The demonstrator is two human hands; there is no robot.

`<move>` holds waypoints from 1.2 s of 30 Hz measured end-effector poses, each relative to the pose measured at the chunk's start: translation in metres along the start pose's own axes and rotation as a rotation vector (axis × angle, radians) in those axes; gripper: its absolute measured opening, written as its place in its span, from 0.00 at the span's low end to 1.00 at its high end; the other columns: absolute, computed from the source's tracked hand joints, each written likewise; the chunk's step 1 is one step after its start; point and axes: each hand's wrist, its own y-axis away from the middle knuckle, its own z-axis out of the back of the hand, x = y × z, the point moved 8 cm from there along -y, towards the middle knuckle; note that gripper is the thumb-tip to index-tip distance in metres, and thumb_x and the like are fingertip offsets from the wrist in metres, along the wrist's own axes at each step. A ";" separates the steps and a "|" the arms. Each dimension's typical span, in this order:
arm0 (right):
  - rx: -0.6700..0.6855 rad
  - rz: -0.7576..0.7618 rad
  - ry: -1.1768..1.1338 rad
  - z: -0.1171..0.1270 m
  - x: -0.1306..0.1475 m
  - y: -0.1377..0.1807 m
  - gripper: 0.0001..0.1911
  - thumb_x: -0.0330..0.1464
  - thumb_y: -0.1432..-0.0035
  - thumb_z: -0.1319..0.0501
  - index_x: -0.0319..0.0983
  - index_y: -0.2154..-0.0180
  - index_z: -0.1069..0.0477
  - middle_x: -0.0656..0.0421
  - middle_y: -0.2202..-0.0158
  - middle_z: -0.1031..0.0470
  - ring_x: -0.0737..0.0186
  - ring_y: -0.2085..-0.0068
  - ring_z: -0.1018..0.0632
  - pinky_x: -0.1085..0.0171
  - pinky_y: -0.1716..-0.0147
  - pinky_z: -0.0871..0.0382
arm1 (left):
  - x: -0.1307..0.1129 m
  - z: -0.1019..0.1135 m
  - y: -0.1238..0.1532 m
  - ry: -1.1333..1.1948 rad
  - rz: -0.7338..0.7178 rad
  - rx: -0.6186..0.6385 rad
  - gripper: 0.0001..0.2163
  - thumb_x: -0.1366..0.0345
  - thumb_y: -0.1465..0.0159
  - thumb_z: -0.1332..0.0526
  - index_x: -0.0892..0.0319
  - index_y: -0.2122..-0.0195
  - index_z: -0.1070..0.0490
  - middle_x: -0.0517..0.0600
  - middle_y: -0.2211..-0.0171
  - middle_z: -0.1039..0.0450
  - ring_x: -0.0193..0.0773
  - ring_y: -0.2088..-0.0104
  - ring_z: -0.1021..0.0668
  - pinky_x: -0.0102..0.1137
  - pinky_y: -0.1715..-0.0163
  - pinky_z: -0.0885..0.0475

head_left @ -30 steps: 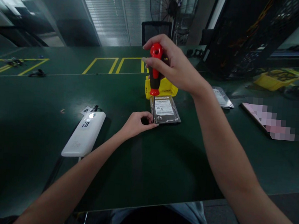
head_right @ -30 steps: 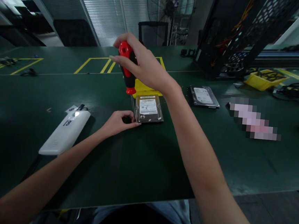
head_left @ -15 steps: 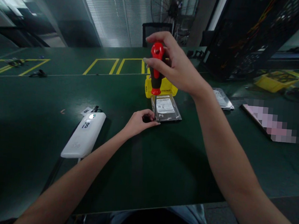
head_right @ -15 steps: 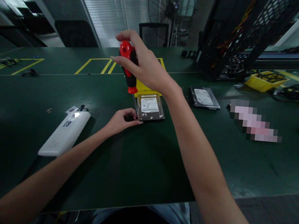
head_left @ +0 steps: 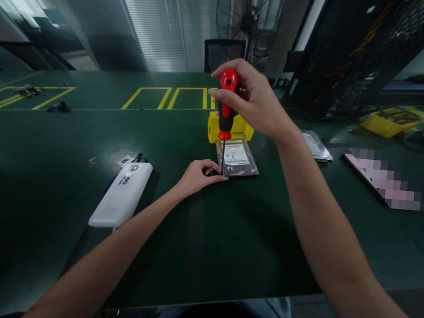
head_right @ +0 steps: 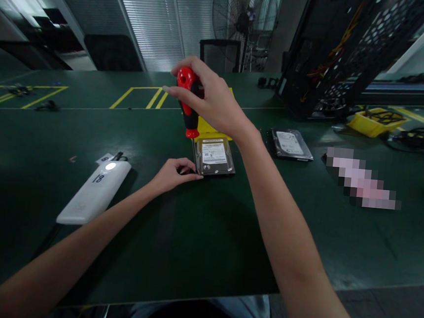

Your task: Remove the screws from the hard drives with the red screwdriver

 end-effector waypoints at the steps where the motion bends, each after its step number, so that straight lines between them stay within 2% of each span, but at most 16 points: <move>1: 0.001 0.003 -0.007 0.000 0.000 0.000 0.21 0.50 0.42 0.46 0.42 0.55 0.36 0.57 0.56 0.31 0.64 0.60 0.28 0.68 0.63 0.32 | 0.001 0.000 0.000 0.023 0.008 0.004 0.13 0.54 0.48 0.33 0.60 0.68 0.25 0.46 0.74 0.33 0.33 0.75 0.35 0.29 0.74 0.41; 9: 0.010 0.035 -0.023 -0.001 0.002 -0.002 0.22 0.49 0.42 0.45 0.41 0.54 0.36 0.56 0.54 0.31 0.63 0.57 0.27 0.68 0.62 0.32 | 0.000 0.000 0.000 0.059 0.035 0.034 0.14 0.54 0.46 0.34 0.60 0.67 0.23 0.47 0.74 0.29 0.32 0.76 0.35 0.30 0.74 0.41; 14: 0.010 0.056 -0.035 -0.001 0.004 -0.003 0.20 0.48 0.42 0.44 0.41 0.54 0.36 0.57 0.54 0.31 0.64 0.59 0.27 0.68 0.62 0.31 | -0.001 -0.001 0.000 0.124 0.054 0.048 0.14 0.56 0.46 0.34 0.62 0.67 0.24 0.50 0.68 0.25 0.35 0.69 0.28 0.31 0.68 0.35; 19: 0.021 0.098 -0.057 -0.002 0.009 -0.003 0.18 0.43 0.41 0.42 0.39 0.54 0.35 0.57 0.56 0.31 0.65 0.60 0.27 0.68 0.61 0.31 | 0.000 -0.003 0.000 0.148 0.056 0.064 0.14 0.56 0.46 0.34 0.62 0.65 0.24 0.50 0.66 0.24 0.36 0.66 0.26 0.31 0.66 0.34; 23: 0.026 0.112 -0.018 -0.004 0.007 -0.004 0.18 0.43 0.40 0.44 0.40 0.53 0.37 0.58 0.56 0.32 0.65 0.61 0.27 0.66 0.62 0.29 | 0.003 -0.002 0.000 0.085 0.058 0.065 0.16 0.54 0.47 0.34 0.62 0.65 0.24 0.51 0.66 0.25 0.35 0.70 0.29 0.30 0.69 0.36; 27: 0.035 0.118 -0.017 -0.005 0.007 -0.004 0.19 0.44 0.41 0.43 0.39 0.53 0.37 0.57 0.56 0.32 0.64 0.61 0.27 0.65 0.62 0.28 | 0.005 -0.002 0.000 0.039 0.029 0.066 0.16 0.54 0.48 0.33 0.61 0.64 0.23 0.47 0.73 0.29 0.31 0.76 0.36 0.28 0.75 0.43; 32: 0.034 0.107 -0.004 -0.005 0.008 -0.003 0.21 0.46 0.41 0.44 0.40 0.53 0.36 0.56 0.55 0.32 0.62 0.57 0.27 0.64 0.59 0.29 | 0.007 -0.003 -0.002 0.049 0.005 0.086 0.16 0.55 0.48 0.32 0.61 0.63 0.23 0.46 0.76 0.33 0.30 0.78 0.41 0.28 0.76 0.46; 36: 0.027 0.115 0.028 -0.004 0.010 -0.003 0.22 0.48 0.42 0.45 0.39 0.53 0.36 0.56 0.54 0.31 0.62 0.56 0.27 0.65 0.59 0.30 | 0.007 -0.002 -0.002 0.057 0.009 0.082 0.16 0.55 0.48 0.32 0.61 0.64 0.23 0.47 0.75 0.31 0.30 0.78 0.40 0.28 0.76 0.46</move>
